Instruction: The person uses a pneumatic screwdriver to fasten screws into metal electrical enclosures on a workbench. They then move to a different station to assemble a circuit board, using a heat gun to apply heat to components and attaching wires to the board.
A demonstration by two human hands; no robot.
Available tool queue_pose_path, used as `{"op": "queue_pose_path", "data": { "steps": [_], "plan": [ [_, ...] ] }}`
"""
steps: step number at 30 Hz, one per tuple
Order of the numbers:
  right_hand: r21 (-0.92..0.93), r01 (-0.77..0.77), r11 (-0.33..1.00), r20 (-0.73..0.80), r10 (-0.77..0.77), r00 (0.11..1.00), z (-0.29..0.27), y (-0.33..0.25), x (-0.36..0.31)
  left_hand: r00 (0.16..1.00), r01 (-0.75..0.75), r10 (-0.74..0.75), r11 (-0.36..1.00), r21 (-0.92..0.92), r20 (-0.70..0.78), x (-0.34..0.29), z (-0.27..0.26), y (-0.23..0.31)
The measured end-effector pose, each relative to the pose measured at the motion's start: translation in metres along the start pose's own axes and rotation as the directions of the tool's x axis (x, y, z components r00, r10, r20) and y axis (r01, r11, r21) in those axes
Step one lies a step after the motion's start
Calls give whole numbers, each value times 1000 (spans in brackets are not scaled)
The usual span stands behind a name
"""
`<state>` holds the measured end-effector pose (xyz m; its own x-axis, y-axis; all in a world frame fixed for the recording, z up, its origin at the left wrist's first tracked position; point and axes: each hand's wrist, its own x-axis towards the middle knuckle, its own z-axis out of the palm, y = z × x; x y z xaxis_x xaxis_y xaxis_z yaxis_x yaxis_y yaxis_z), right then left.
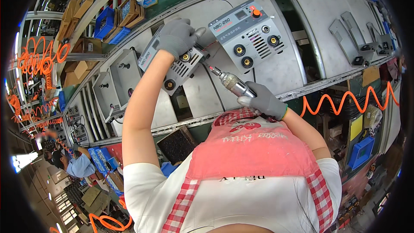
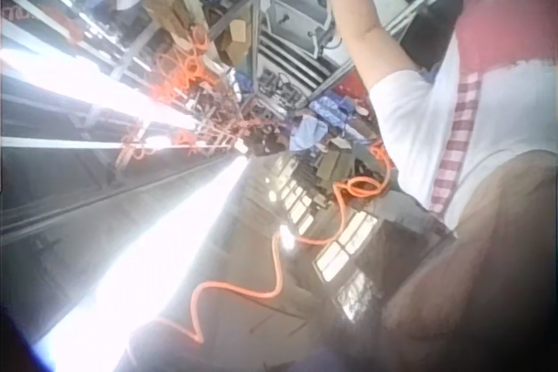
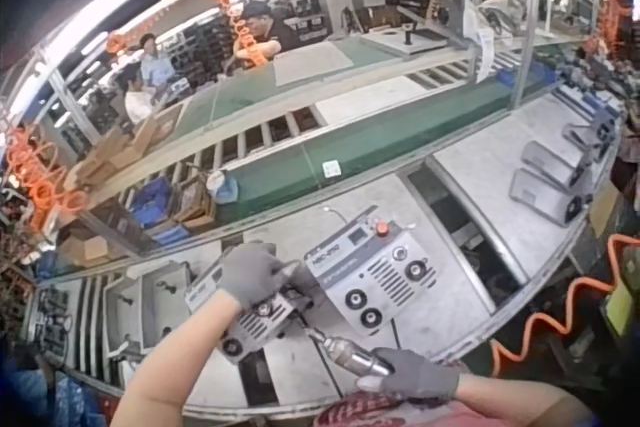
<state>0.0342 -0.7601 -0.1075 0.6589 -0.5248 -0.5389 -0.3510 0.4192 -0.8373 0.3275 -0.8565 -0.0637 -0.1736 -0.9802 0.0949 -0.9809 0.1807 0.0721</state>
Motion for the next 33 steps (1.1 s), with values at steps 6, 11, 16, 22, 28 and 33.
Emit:
{"op": "queue_pose_path", "data": {
  "steps": [6, 11, 16, 22, 28, 33],
  "plan": [
    [-4, 41, 999, -58, -41, 997, 10, 0, 10, 987, 60, -82, 986, 158, 137, 11, 11, 10],
    [1, 55, 998, -60, -55, 997, 12, 6, 15, 994, 62, -73, 990, 127, 83, 10, 14, 6],
    [68, 13, 998, -8, -12, 1000, 7, 6, 13, 997, 19, -30, 990, 143, 73, 9, 17, 5],
    [242, 19, 970, 75, -39, 996, 14, 17, 21, 994, 49, -63, 988, 149, 90, 2, 8, 4],
    [155, 39, 987, 70, -50, 996, 2, 19, -32, 729, 108, -647, 431, -896, -224, -15, -5, -25],
    [166, 3, 986, -69, 8, 998, 2, 24, -76, 837, 41, -482, -419, -907, 260, -68, -34, 37]
  ]
}}
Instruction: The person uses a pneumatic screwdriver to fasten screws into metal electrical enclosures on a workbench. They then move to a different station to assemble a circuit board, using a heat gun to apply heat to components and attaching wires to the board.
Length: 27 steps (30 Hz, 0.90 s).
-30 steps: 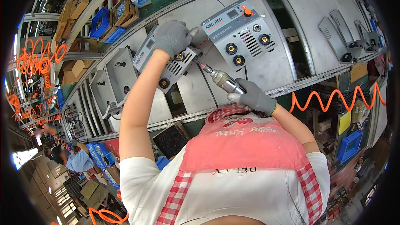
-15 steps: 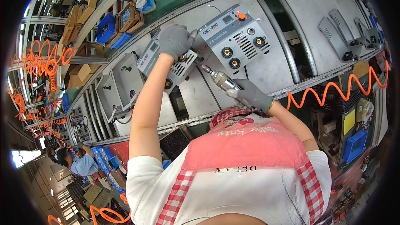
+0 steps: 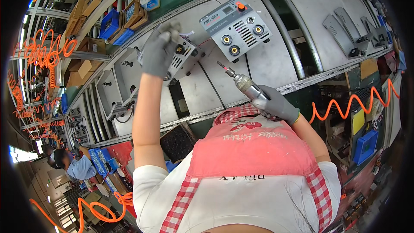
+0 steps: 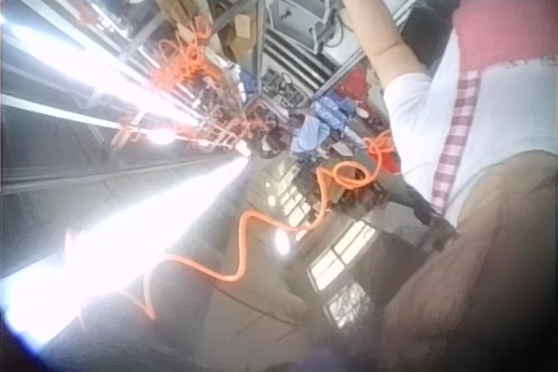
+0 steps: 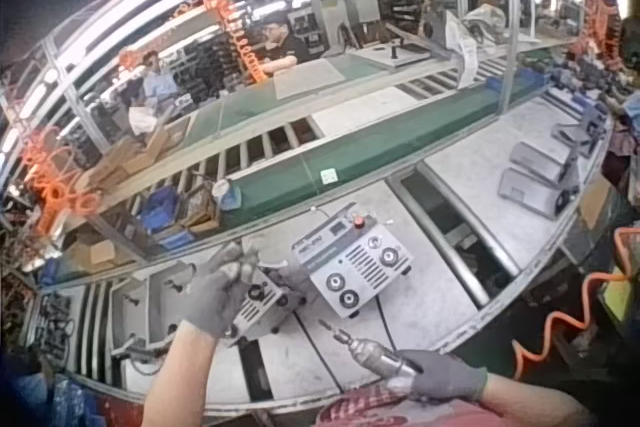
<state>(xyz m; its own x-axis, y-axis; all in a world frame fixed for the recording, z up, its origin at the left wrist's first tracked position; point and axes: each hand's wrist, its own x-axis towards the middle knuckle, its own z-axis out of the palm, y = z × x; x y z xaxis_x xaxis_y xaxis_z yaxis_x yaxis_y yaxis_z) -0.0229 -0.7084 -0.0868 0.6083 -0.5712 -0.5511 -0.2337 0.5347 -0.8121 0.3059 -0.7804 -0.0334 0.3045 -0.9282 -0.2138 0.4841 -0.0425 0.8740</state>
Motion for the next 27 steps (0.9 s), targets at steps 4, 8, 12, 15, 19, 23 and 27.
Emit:
{"op": "queue_pose_path", "data": {
  "steps": [4, 8, 12, 15, 19, 23, 27],
  "plan": [
    [37, 38, 999, -23, -37, 999, 0, 12, -21, 923, 328, -314, 944, -26, 222, -43, -20, -50],
    [22, 40, 999, -51, -39, 998, 2, 20, -30, 870, 488, -463, 855, -173, 170, -62, -10, -97],
    [-103, 101, 990, -88, -110, 990, -2, 39, -26, 814, 575, -498, 761, -301, 298, -68, -11, -133],
    [-125, 99, 987, -109, -112, 988, -4, 42, -29, 798, 599, -486, 705, -379, 356, -68, -9, -150],
    [-164, 74, 984, -136, -97, 986, -7, 39, -34, 853, 522, -481, 793, -314, 204, -78, 22, -139],
    [-160, 70, 985, -151, -95, 984, -11, 43, -36, 887, 452, -426, 879, -151, 176, -79, 17, -144],
    [-148, 47, 988, -140, -68, 988, -14, 43, -35, 880, 449, -412, 884, -129, 236, -78, 9, -148]
  ]
}}
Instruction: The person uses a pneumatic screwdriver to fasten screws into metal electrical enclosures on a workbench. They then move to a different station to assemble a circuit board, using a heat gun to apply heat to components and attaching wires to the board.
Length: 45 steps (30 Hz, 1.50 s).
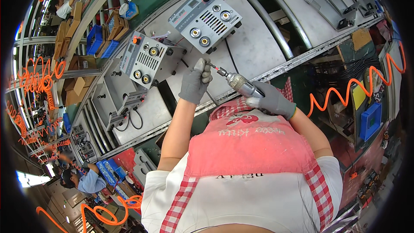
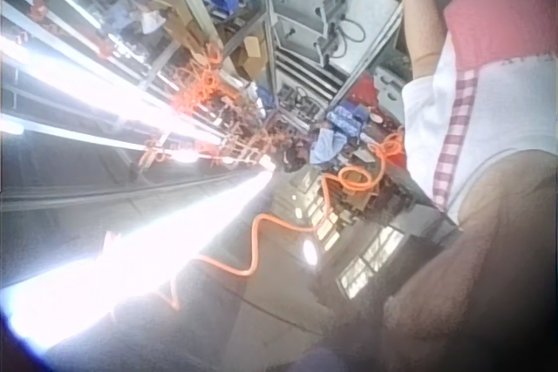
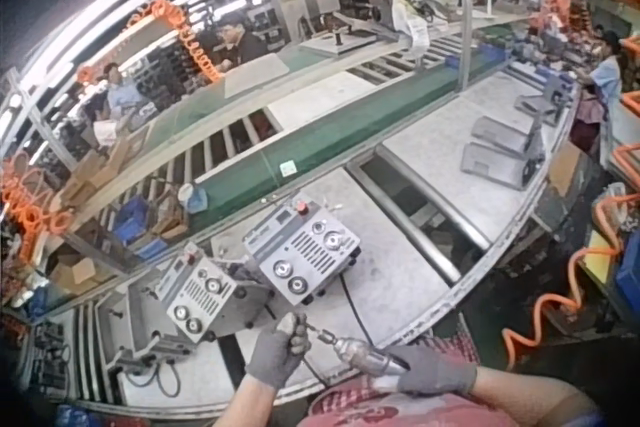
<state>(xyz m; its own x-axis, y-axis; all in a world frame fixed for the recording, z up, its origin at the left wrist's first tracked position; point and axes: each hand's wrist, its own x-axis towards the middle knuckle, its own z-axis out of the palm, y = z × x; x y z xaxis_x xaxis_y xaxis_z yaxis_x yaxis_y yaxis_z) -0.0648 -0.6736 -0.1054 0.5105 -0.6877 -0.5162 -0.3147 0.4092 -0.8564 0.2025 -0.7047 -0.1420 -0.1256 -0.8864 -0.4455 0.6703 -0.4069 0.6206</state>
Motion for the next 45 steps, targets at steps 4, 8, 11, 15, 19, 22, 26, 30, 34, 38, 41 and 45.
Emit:
{"op": "queue_pose_path", "data": {
  "steps": [4, 8, 11, 15, 19, 22, 26, 30, 34, 38, 41, 45],
  "plan": [
    [-5, -20, 1000, 30, 20, 999, -2, -6, 0, 995, -95, 101, 966, 242, -14, -6, 8, 1],
    [-32, 20, 999, 13, -20, 1000, -2, -5, 2, 977, -163, 213, 813, 560, -26, -6, 9, 2],
    [21, 51, 998, 16, -51, 999, 0, 12, 9, 986, -151, 168, 893, 424, -1, -9, 9, 1],
    [-1, 19, 1000, 4, -19, 1000, 2, 12, 15, 973, -114, 212, 788, 605, -93, 12, -16, -5],
    [155, -70, 985, -9, 72, 997, 4, 1, 15, 828, -368, 556, 638, 676, -74, 46, -21, 6],
    [158, -54, 986, -5, 56, 998, 5, 4, 20, 711, -605, 703, 610, 512, 4, 79, -11, 6],
    [164, -20, 986, 8, 19, 1000, 8, 12, 27, 763, -599, 645, 690, 407, 29, 105, -12, -11],
    [115, 11, 993, -26, -8, 1000, 11, 13, 29, 784, -580, 620, 748, 323, -29, 104, -1, -16],
    [21, 131, 991, -113, -128, 985, 15, 14, 37, 813, -551, 582, 782, 293, -24, 97, 11, -12],
    [195, 79, 978, -7, -79, 997, 13, 3, 39, 812, -549, 583, 775, 312, -21, 95, 10, -10],
    [205, 1, 979, 18, -5, 1000, 18, -19, 41, 860, -492, 504, 860, 135, -74, 96, 14, -22],
    [89, 115, 989, 24, -117, 993, 4, -1, 28, 832, -551, 554, 832, -65, 39, 93, 13, -3]
  ]
}}
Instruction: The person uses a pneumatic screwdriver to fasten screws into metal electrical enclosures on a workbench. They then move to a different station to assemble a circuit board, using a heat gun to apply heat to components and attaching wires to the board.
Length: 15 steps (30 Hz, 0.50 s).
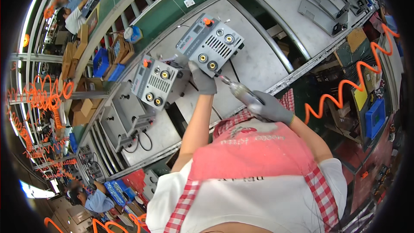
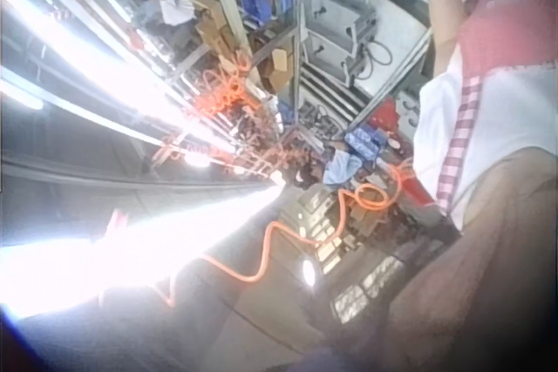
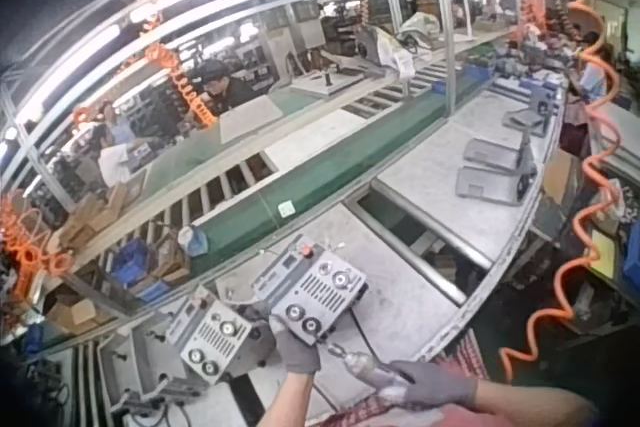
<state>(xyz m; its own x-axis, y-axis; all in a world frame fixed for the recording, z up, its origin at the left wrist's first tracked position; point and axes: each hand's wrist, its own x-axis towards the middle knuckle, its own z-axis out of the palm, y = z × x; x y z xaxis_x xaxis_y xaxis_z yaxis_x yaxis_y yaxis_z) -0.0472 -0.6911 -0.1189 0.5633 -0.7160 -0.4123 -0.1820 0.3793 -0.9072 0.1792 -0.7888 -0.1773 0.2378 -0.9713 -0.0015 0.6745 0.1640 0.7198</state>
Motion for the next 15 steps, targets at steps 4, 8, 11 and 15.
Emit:
{"op": "queue_pose_path", "data": {
  "steps": [4, 8, 11, 15],
  "plan": [
    [15, -45, 999, -116, 46, 992, -8, -20, -34, 988, -72, 85, 992, 101, -126, 3, 3, 10],
    [-87, 52, 995, -108, -61, 992, -17, 0, -35, 990, -90, 96, 994, 69, -104, 5, 5, 14],
    [-135, -3, 991, -60, -5, 998, -16, 0, -34, 986, -108, 120, 989, 96, -119, -2, 3, 11],
    [-265, 2, 964, -78, -24, 997, -11, 4, -24, 980, -168, 184, 969, 180, -76, -4, -18, -7]
  ]
}}
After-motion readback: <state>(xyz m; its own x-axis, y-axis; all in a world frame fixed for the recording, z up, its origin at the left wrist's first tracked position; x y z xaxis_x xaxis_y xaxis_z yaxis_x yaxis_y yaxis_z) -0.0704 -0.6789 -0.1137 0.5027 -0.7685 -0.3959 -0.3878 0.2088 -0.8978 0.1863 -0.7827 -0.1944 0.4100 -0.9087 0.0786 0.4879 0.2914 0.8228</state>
